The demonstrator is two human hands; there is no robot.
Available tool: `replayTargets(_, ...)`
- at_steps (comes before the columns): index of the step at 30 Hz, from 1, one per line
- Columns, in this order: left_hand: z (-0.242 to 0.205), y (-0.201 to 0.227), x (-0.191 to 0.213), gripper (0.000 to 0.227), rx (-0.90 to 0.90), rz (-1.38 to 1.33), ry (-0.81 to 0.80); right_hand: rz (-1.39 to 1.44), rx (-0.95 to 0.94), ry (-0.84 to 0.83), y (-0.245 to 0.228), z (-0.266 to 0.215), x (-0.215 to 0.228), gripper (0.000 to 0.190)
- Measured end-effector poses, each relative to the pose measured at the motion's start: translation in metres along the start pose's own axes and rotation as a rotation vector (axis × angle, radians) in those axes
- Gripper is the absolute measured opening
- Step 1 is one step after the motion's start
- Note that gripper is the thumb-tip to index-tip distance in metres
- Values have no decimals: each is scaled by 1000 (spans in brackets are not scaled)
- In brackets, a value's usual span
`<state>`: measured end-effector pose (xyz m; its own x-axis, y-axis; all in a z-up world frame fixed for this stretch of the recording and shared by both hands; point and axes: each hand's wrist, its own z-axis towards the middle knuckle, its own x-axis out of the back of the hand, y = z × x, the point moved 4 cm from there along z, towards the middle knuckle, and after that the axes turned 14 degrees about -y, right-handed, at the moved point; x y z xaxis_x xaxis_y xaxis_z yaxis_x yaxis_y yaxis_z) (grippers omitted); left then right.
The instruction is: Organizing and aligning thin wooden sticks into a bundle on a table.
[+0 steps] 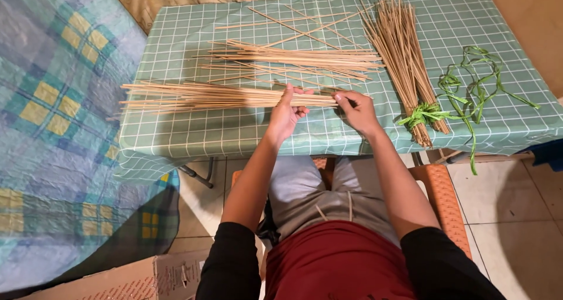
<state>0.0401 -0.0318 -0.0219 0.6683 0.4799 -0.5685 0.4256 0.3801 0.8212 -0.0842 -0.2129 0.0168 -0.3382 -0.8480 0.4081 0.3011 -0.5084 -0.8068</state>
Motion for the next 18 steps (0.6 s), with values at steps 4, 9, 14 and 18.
replayTargets(4,-2,2,-2,43,-6,-18,-2,-92,37,-96,-12,1,-2,22)
replayTargets(9,-8,8,-10,58,24,-34,-41,-67,-32,-91,1,-1,-4,8)
replayTargets(14,-9,10,-12,63,18,-41,-38,-48,-38,-93,-16,-4,-6,5)
replayTargets(18,0,-4,2,47,7,-57,-40,-42,-44,-100,-22,-4,-5,6)
